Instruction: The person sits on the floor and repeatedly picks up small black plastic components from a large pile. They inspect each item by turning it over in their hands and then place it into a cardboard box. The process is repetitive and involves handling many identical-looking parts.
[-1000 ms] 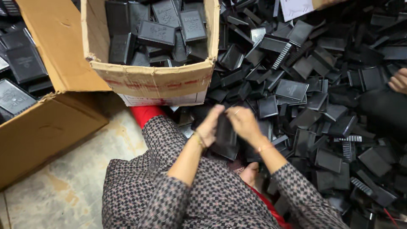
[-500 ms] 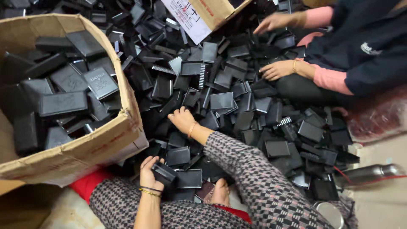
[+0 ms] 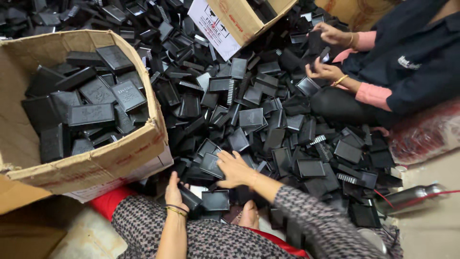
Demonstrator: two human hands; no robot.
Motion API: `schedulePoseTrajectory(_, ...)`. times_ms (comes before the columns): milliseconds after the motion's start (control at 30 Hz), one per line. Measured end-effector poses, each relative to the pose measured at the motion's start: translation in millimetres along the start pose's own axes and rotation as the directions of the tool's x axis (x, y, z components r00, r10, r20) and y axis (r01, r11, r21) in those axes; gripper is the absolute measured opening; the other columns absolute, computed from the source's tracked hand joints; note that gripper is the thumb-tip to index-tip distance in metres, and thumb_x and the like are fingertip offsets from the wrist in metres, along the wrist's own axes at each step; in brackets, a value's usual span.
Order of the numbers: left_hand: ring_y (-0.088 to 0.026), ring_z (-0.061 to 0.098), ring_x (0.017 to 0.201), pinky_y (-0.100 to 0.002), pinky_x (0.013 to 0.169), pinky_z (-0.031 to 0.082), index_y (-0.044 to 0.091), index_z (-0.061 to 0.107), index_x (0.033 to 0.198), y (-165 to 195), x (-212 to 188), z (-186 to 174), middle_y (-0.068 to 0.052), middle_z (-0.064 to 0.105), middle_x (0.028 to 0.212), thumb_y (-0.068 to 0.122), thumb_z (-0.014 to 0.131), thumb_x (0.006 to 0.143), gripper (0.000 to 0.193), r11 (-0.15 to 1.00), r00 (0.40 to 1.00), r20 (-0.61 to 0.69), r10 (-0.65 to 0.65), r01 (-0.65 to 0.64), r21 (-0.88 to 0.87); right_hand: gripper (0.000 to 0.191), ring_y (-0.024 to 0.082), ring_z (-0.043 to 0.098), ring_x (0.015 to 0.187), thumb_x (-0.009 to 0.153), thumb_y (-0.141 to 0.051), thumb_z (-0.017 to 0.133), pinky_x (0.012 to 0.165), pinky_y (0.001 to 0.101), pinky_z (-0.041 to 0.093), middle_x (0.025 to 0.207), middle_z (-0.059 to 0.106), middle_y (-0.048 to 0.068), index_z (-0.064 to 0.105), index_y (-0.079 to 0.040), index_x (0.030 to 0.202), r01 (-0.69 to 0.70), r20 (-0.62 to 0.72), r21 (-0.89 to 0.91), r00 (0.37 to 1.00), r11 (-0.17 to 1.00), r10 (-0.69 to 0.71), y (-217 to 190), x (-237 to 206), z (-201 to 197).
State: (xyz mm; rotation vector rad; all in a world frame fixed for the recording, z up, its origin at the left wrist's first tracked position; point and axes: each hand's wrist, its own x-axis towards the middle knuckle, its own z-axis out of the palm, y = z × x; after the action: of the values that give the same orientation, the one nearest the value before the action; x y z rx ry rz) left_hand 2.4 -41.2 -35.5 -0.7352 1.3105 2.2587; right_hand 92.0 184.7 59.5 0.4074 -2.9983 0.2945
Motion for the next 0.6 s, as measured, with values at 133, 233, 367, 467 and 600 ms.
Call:
schedulePoseTrajectory(133,-0.023,0.062,0.087,-0.035,0.079,0.055,0.002,0.062,0.110,7,-9,0,-0.009,0.060,0.095,0.074,0.060,0.090,0.075,0.998,0.997,-0.078,0.015,-0.010,0.059,0.079,0.038,0.053,0.114,0.068,-0.052,0.080,0.096,0.0558,0.042,0.113,0.061,0.022,0.060,0.001,0.124,-0.248,0.016,-0.121,0.968,0.961,0.252,-25,32,29)
schedulePoseTrajectory(233,-0.025,0.063,0.089,-0.039,0.081,0.054,0.006,0.061,0.114,13,-20,-2,-0.012,0.064,0.099,0.084,0.046,0.085,0.085,0.999,0.998,-0.051,-0.043,0.042,-0.027,0.059,0.037,0.061,0.103,0.073,-0.038,0.077,0.086,0.0536,0.047,0.104,0.066,0.019,0.064,-0.006,0.120,-0.364,-0.092,0.012,0.927,0.931,0.364,-25,42,47)
schedulePoseTrajectory(367,-0.030,0.066,0.096,-0.046,0.088,0.055,0.004,0.061,0.121,12,-23,-5,-0.018,0.069,0.108,0.089,0.033,0.083,0.097,0.988,0.995,0.085,-0.052,0.063,-0.139,0.027,0.037,0.066,0.102,0.087,-0.023,0.068,0.091,0.0449,0.054,0.106,0.068,0.014,0.066,-0.010,0.110,-0.210,-0.408,0.364,0.840,0.908,0.358,-24,23,58)
schedulePoseTrajectory(467,-0.029,0.067,0.093,-0.044,0.090,0.056,-0.001,0.067,0.119,0,-15,-3,-0.020,0.071,0.102,0.085,0.037,0.088,0.096,0.987,0.995,0.100,-0.022,0.038,-0.156,0.052,0.039,0.062,0.095,0.074,-0.037,0.081,0.081,0.0483,0.049,0.102,0.065,0.018,0.067,-0.005,0.112,-0.264,-0.178,0.212,0.936,0.941,0.303,-40,-1,61)
schedulePoseTrajectory(600,-0.025,0.064,0.077,-0.036,0.074,0.054,0.006,0.068,0.106,-11,-3,-7,-0.011,0.066,0.084,0.081,0.045,0.092,0.080,0.973,0.999,0.031,0.008,0.000,-0.232,0.051,0.033,0.058,0.109,0.066,-0.037,0.079,0.085,0.0445,0.043,0.112,0.065,0.016,0.069,-0.005,0.105,-0.074,-0.226,-0.076,0.973,0.994,0.055,-56,-7,62)
